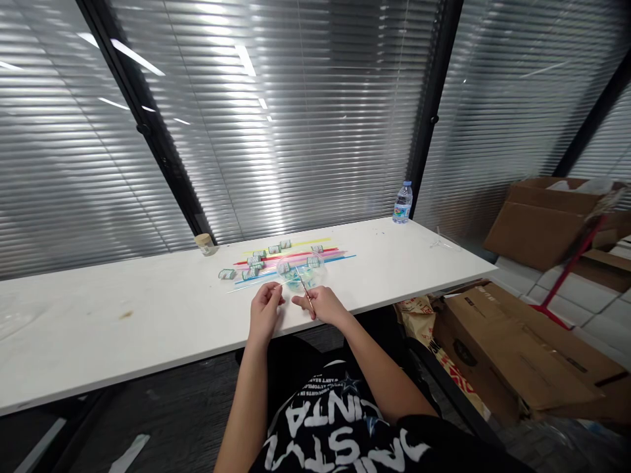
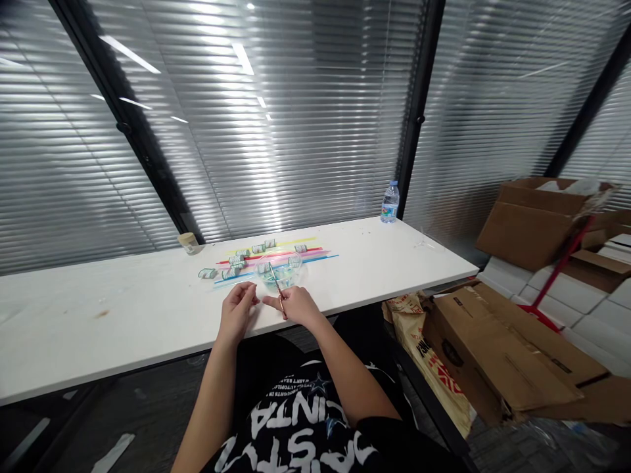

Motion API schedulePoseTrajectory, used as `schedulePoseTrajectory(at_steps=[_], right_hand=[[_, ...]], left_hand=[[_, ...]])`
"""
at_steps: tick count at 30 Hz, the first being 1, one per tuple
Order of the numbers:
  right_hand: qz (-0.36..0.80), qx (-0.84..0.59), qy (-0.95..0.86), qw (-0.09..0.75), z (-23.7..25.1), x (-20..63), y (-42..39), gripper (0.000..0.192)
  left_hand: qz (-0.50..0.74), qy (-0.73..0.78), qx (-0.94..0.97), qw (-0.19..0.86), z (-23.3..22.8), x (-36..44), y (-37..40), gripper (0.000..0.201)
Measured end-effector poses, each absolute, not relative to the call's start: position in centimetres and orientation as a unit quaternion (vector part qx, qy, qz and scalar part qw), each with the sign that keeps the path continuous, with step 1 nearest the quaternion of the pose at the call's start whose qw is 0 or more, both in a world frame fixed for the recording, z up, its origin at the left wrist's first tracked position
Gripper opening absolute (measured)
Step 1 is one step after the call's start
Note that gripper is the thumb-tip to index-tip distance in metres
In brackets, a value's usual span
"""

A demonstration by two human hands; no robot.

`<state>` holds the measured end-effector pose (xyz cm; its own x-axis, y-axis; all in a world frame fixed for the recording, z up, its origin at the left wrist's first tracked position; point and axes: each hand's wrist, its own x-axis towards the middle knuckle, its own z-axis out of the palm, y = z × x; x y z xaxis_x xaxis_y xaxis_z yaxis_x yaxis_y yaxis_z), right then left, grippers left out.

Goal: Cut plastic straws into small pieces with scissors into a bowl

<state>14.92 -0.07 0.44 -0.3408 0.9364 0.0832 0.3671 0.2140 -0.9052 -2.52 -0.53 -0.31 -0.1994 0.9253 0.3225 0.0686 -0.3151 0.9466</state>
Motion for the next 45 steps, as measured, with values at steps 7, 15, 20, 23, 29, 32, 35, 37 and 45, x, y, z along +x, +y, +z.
schedulePoseTrajectory(at_steps=[7,15,20,23,29,32,35,37,45], right_hand=[[0.422,-0.467,-0.698,0.341,0.3,14.9,0.1,0.057],[0.428,-0.464,-0.69,0.354,0.4,14.9,0.1,0.054],[0.459,-0.47,-0.664,0.357,0.5,14.9,0.1,0.057],[0.469,-0.468,-0.662,0.351,0.6,14.9,0.0,0.057],[0.474,-0.471,-0.655,0.352,0.6,14.9,0.0,0.057],[0.475,-0.473,-0.654,0.351,0.6,15.0,0.0,0.057],[0.475,-0.475,-0.655,0.345,0.6,15.0,0.1,0.057],[0.472,-0.474,-0.659,0.344,0.7,15.0,0.0,0.057],[0.433,-0.485,-0.676,0.346,0.8,15.0,-0.2,0.057]], left_hand=[[0.62,0.466,0.536,0.332,-0.4,-2.5,-0.4,0.029],[0.621,0.468,0.533,0.335,-0.4,-2.5,-0.4,0.029],[0.636,0.466,0.517,0.333,-0.3,-2.4,-0.1,0.03],[0.627,0.472,0.527,0.326,0.1,-2.1,-0.1,0.031],[0.613,0.485,0.552,0.291,0.7,-1.7,-0.4,0.031],[0.612,0.484,0.559,0.281,0.7,-1.7,-0.3,0.032],[0.609,0.491,0.567,0.259,0.6,-1.7,-0.2,0.031],[0.604,0.499,0.575,0.234,0.7,-1.7,-0.1,0.031],[0.559,0.499,0.657,0.078,1.3,-2.1,0.7,0.027]])
